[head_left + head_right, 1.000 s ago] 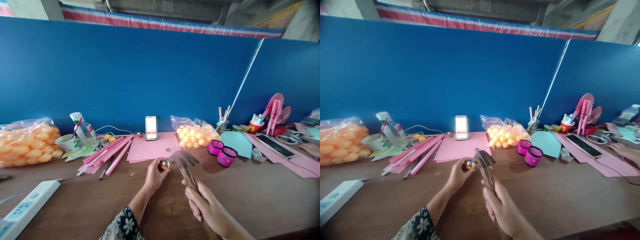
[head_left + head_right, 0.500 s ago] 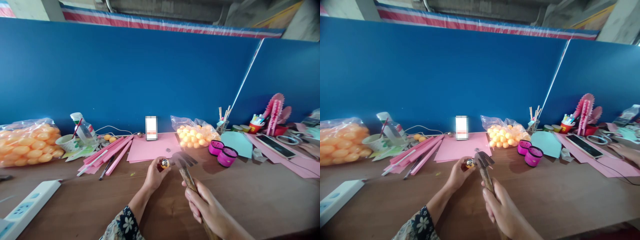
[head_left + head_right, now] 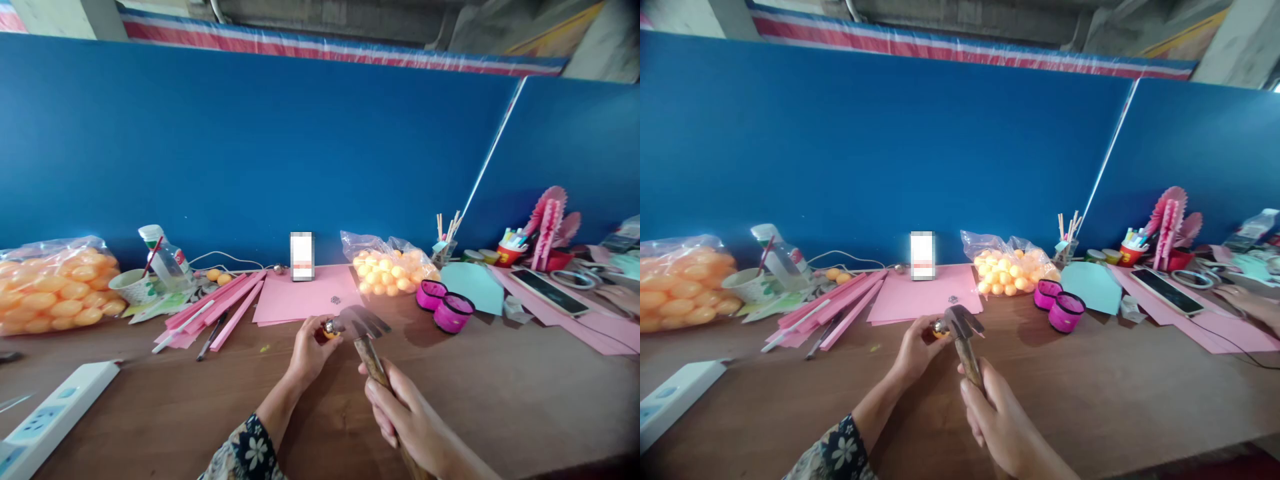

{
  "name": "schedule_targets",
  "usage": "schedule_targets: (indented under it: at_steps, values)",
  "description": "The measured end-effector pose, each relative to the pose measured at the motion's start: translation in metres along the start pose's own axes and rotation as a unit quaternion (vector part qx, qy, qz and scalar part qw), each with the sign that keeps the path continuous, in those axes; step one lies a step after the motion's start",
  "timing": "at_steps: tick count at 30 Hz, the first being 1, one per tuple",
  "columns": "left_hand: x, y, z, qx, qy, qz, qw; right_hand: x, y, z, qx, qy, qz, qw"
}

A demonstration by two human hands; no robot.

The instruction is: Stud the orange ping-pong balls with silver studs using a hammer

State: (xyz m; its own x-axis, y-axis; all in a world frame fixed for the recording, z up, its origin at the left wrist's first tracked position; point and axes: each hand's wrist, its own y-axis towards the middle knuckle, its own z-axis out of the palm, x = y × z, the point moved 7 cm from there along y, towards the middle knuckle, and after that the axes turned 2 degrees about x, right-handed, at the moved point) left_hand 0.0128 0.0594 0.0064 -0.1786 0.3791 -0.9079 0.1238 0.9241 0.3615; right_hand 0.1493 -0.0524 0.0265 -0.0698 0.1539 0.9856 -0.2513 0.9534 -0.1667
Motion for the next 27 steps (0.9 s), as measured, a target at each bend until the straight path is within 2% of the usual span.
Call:
schedule_targets:
  at_steps: [6,10,14,18,21,27]
  values:
    - [0.001,0.001,0.002,0.016,-0.005,0.032,0.999,-0.001,-0.003,-0.002,-0.003,-0.004,-0.004,1.000]
    - [0.008,0.002,0.002,0.020,-0.017,-0.004,1.000,0.002,-0.005,-0.006,-0.027,0.000,-0.012,1.000]
    - [0.006,0.001,0.004,0.023,-0.063,-0.037,0.997,0.004,-0.003,-0.005,-0.012,-0.008,-0.009,1.000]
    - [0.002,0.001,0.007,0.030,-0.097,-0.035,0.994,0.001,-0.002,-0.002,0.005,-0.011,0.002,1.000]
    - [0.001,0.001,0.006,0.023,-0.110,-0.021,0.994,-0.002,-0.002,-0.003,-0.007,0.005,-0.006,1.000]
    - [0.003,0.000,0.006,0.023,-0.101,-0.017,0.994,-0.004,0.003,-0.002,0.002,0.004,0.000,1.000]
